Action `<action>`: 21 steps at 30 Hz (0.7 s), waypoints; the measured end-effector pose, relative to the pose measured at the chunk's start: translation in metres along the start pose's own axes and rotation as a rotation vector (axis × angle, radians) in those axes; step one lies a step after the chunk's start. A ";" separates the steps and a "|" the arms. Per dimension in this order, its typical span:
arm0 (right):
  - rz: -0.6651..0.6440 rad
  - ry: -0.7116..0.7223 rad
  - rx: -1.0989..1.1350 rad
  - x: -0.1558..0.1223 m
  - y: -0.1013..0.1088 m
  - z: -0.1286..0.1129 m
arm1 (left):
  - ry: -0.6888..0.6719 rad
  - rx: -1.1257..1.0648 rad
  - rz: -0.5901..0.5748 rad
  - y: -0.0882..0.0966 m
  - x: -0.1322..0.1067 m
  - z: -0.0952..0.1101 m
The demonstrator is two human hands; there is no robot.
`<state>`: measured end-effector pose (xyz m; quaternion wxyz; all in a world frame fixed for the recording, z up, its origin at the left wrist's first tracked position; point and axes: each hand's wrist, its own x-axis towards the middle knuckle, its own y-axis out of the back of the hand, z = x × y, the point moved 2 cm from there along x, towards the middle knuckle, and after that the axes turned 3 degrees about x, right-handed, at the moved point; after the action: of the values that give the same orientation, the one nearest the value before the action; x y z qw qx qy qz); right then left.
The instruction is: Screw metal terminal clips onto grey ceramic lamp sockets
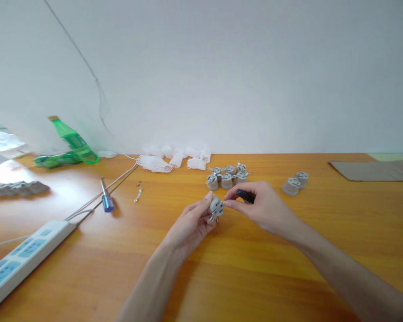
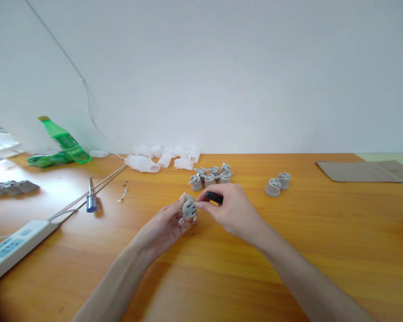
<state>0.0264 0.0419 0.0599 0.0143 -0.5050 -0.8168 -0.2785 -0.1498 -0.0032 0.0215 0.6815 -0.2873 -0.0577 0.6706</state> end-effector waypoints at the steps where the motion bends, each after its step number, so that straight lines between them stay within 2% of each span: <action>1: -0.003 0.032 -0.026 -0.001 -0.001 0.001 | -0.047 0.069 0.010 0.001 0.000 0.001; 6: -0.011 0.310 -0.302 -0.010 -0.007 0.015 | -0.276 0.461 0.018 -0.001 -0.009 0.014; 11: 0.046 0.542 -0.590 -0.020 -0.015 0.032 | -0.576 0.961 0.001 -0.010 -0.026 0.029; 16: 0.046 0.595 -0.504 -0.026 -0.020 0.040 | -0.903 1.329 -0.066 -0.017 -0.035 0.030; 21: 0.046 0.545 -0.291 -0.022 -0.019 0.045 | -1.062 1.492 -0.046 -0.014 -0.035 0.028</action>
<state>0.0326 0.0382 0.0069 0.1667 -0.4266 -0.7227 -0.5176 -0.1533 -0.0267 0.0620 0.5875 0.5747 0.0790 0.5642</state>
